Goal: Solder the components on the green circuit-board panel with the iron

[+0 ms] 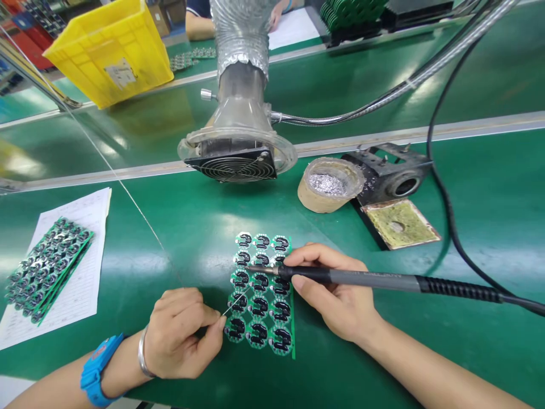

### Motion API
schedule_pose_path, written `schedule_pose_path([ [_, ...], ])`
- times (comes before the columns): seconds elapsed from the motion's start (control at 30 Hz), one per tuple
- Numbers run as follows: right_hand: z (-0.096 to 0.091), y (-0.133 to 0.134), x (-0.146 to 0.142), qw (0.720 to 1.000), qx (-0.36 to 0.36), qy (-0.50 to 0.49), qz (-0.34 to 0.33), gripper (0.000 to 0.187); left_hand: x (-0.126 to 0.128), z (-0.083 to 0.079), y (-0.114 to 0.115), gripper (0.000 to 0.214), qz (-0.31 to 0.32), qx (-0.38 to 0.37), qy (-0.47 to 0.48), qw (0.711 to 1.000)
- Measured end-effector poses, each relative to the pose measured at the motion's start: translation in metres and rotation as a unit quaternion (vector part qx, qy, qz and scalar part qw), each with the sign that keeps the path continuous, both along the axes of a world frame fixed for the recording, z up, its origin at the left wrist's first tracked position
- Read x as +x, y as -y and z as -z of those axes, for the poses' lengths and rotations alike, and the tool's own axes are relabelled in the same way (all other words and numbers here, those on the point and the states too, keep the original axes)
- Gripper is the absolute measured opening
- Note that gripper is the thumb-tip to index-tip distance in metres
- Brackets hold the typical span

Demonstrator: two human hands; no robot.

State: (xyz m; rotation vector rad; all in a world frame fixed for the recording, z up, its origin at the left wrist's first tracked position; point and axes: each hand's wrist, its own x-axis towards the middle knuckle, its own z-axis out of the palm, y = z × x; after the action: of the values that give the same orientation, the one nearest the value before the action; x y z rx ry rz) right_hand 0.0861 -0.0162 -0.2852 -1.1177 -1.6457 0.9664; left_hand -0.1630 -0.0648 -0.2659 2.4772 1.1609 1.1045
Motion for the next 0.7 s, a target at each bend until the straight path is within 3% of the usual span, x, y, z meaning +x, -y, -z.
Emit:
schedule_pose_path([
  [0.43,-0.003,-0.002,-0.002,0.999,0.000,0.029,-0.021,0.011,-0.010,-0.007,-0.001,0.014,-0.032,0.000,-0.011,0.999],
  [0.7,-0.003,-0.002,-0.003,0.999,0.004,0.029,-0.027,0.012,-0.010,-0.002,-0.002,0.016,-0.030,-0.002,-0.018,0.999],
])
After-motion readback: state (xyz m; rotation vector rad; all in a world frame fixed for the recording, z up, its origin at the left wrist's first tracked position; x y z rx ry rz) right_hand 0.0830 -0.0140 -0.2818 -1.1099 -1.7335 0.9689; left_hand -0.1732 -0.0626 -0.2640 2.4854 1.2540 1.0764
